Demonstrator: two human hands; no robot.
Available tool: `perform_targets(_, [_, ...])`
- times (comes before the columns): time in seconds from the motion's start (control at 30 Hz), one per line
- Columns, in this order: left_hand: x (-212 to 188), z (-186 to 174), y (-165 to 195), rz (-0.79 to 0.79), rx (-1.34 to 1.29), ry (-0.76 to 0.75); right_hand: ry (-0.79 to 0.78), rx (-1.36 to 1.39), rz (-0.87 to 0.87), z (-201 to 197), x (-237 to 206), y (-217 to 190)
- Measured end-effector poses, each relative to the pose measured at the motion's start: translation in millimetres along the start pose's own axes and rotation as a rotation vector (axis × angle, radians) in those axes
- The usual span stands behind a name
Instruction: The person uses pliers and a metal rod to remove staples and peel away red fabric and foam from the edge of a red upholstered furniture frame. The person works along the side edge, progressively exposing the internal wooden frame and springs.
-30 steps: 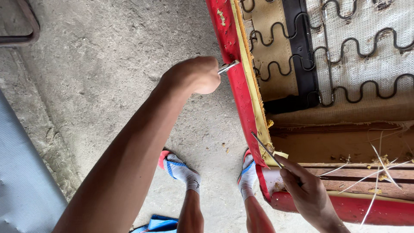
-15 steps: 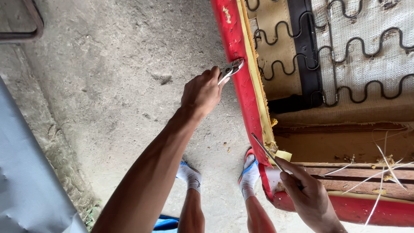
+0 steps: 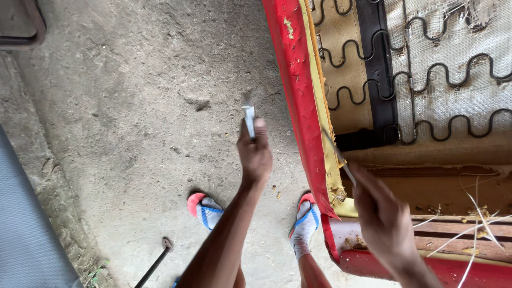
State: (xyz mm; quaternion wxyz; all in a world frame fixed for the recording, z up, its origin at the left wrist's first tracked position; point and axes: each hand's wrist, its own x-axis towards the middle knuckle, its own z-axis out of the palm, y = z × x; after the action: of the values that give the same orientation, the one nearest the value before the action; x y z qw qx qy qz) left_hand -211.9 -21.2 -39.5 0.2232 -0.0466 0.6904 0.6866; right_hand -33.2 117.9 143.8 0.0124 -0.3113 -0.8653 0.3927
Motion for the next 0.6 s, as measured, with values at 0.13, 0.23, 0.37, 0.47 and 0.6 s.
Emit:
perform_targets(0.13, [-4,-29,4,-0.721,-0.736,0.283,0.109,-0.475,-0.292,4,83,-23])
perform_targets(0.23, [-11,-55,11,-0.802,-0.492,0.197,0.124,-0.617,-0.395,9,120,-34])
perform_targets(0.37, [-17,-87,17,-0.773,-0.43,0.078,0.08,-0.701,-0.359,1,134,-42])
perform_targets(0.47, [-18,-101,14,-0.746,-0.488,0.049,0.056,-0.782,-0.342,-2,130,-46])
perform_targets(0.6, [-28,-120,6,-0.812,-0.458,0.053,-0.031,-0.854,-0.228,-1,123,-50])
